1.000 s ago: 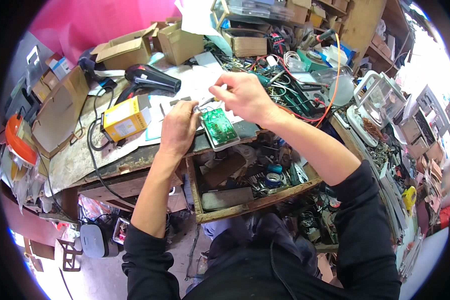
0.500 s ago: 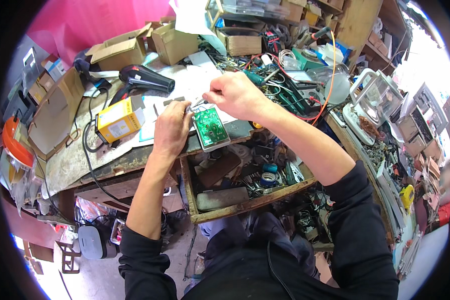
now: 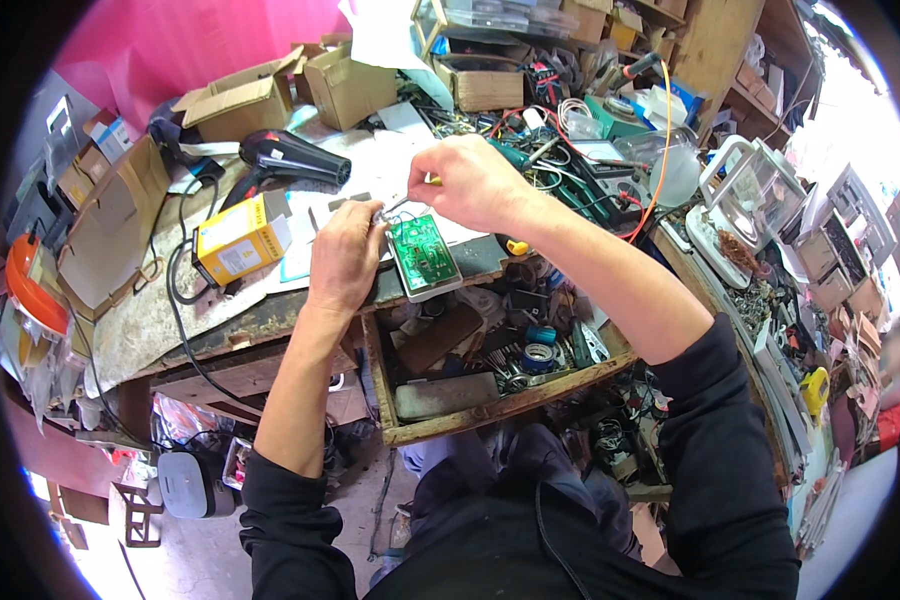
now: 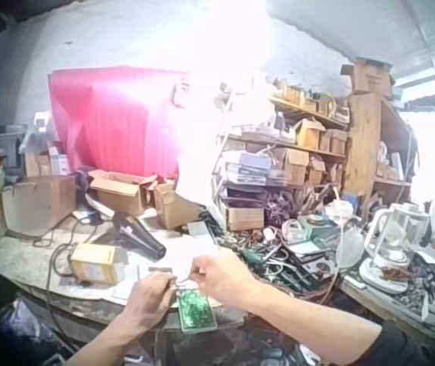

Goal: The person opens a small yellow box and removes a white electronic device. They use a screwdriver to remove screws from the device's casing, separate the circuit board, and then reassemble the device by placing the board back and securing the casing with screws.

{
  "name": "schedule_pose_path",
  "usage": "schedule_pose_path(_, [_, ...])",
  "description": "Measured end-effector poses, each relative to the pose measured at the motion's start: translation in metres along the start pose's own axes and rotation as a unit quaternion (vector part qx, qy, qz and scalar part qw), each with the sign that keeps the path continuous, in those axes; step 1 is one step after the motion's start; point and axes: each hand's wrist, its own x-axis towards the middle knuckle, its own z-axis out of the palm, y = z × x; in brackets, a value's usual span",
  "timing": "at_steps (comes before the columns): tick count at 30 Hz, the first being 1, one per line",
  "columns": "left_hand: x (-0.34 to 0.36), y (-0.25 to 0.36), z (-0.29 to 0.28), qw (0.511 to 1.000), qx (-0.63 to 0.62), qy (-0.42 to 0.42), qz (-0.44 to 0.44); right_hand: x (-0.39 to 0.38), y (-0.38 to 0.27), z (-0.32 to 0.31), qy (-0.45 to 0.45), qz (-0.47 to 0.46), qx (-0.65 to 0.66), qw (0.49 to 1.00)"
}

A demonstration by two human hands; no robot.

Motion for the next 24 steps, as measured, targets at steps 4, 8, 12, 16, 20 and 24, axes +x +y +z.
schedule_pose_path(4, [0.001, -0.001, 0.002, 1.000, -0.006, 0.009, 0.008, -0.001, 0.001, -0.002, -0.001, -0.004, 0.038, 0.999])
schedule_pose_path(8, [-0.001, -0.002, 0.002, 1.000, -0.006, 0.014, 0.008, 0.004, -0.007, -0.001, -0.052, 0.038, -0.072, 0.995])
schedule_pose_path(12, [0.000, -0.002, 0.002, 1.000, -0.007, 0.014, 0.012, 0.000, -0.007, -0.004, -0.043, 0.020, -0.060, 0.997])
schedule_pose_path(16, [0.000, -0.001, 0.002, 1.000, -0.010, 0.017, 0.015, -0.002, -0.005, 0.001, 0.028, -0.019, -0.052, 0.998])
schedule_pose_path(20, [-0.002, -0.003, 0.002, 1.000, 0.001, 0.007, 0.007, 0.005, -0.019, -0.006, -0.116, 0.102, -0.133, 0.979])
schedule_pose_path(24, [0.000, 0.000, 0.001, 1.000, -0.003, 0.002, -0.001, 0.001, -0.012, -0.006, -0.053, 0.023, -0.106, 0.993])
